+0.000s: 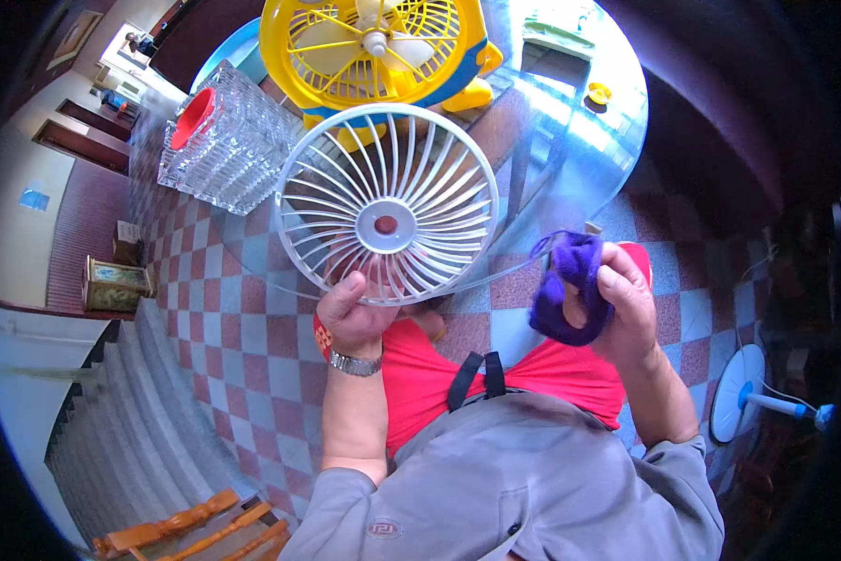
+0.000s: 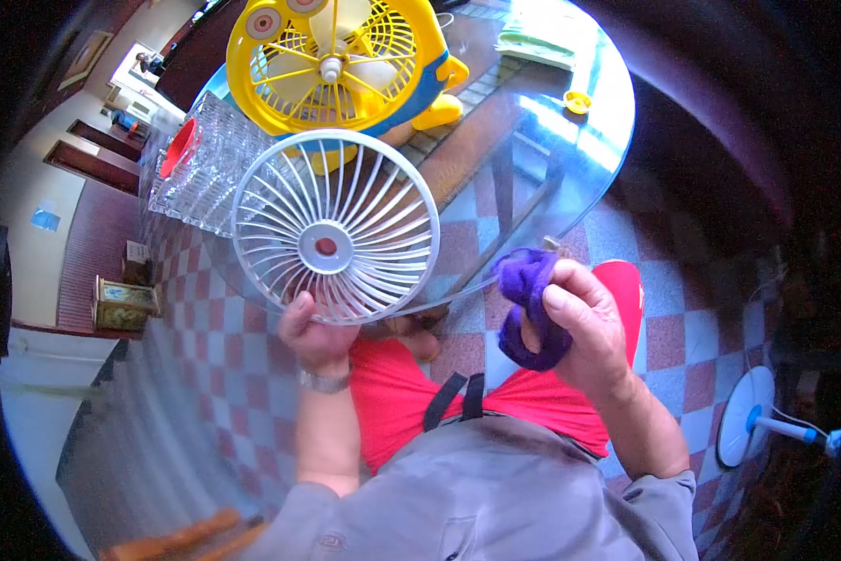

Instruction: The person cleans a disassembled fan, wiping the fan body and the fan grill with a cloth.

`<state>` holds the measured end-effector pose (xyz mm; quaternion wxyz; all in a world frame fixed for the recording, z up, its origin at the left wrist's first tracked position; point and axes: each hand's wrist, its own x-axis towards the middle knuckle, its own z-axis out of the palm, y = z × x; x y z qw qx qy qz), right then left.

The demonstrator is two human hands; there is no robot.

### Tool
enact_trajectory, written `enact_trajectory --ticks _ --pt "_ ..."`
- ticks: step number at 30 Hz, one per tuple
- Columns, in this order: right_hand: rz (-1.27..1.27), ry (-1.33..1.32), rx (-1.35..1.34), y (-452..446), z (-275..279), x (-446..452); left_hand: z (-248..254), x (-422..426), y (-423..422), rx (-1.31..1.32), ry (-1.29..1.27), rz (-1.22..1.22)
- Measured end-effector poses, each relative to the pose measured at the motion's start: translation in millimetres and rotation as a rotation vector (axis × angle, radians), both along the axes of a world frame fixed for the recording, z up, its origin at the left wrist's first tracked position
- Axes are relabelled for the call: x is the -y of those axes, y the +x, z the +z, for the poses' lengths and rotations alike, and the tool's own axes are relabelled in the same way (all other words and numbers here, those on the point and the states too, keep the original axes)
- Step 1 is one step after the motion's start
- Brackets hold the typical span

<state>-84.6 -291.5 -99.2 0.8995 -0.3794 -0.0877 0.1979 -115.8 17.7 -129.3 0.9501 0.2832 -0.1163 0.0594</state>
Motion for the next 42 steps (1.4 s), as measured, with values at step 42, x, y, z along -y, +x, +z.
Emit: enact_trajectory --ticks 42 --pt "0.033 -0.449 0.347 34 76 -21 19 13 2 -0.260 0.340 0.240"
